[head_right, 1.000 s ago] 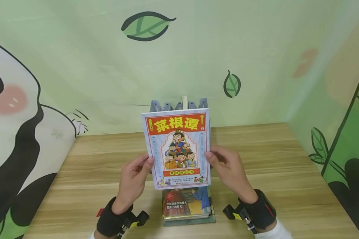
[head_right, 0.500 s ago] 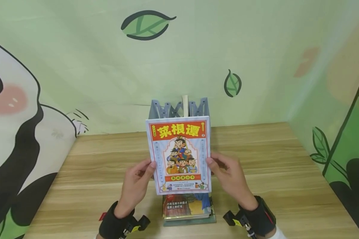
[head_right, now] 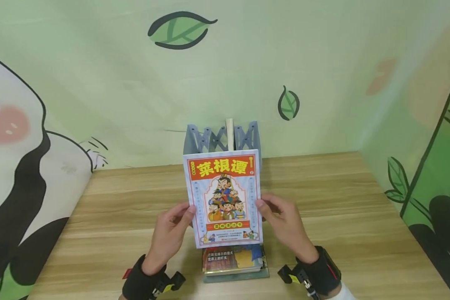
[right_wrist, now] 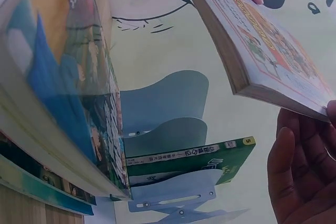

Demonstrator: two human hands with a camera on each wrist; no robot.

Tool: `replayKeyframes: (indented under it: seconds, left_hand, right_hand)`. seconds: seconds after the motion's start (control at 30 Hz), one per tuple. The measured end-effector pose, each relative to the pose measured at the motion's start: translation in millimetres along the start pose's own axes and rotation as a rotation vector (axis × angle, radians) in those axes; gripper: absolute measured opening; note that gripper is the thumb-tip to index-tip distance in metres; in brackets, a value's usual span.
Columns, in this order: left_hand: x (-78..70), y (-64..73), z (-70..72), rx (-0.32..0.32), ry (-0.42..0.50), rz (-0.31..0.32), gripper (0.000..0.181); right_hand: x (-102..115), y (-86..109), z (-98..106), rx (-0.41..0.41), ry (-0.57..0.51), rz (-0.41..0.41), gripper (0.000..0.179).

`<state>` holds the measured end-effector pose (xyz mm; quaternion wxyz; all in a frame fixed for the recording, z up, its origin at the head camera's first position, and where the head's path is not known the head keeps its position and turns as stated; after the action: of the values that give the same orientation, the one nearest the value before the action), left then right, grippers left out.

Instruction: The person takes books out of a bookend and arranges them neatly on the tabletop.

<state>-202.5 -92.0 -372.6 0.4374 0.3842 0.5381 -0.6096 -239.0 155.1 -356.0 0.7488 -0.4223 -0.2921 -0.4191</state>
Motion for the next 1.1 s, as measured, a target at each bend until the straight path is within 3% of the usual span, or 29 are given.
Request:
replayKeyframes:
  seconds: [0.2, 0.53, 0.77, 1.1]
  left_hand:
    - [3.5, 1.1, -2.3, 0.006, 0.009, 0.002, 0.025]
    - [8.4, -0.3, -2.0, 0.002, -0.026, 0.055, 0.028]
    - [13.1, -2.4, -1.9, 0.008, -0.023, 0.060, 0.027]
    - [25.8, -0.7, 1.4, 0.010, -0.025, 0.150, 0.025]
  right_hand:
    - [-3.7, 2.9, 2.9, -0.005, 0.059, -0.046, 0.020]
    - [-5.3, 3.1, 2.3, 0.018, 0.068, -0.046, 0.020]
    - [-8.7, 1.0, 1.8, 0.047, 0.138, -0.054, 0.017]
    - [-13.7, -0.2, -4.0, 0.120, 0.203, -0.099, 0.014]
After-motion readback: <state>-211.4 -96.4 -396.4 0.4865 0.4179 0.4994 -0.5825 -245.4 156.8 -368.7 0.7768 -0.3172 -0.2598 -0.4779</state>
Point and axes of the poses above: each hand's wrist, its own y-axis away from the middle knuckle, its own z-axis out of the back of the hand, x = y × z, the point moved 9 cm from there along -y, towards the middle knuckle, and after that the axes turned 7 degrees about y, right-handed, at the moved point
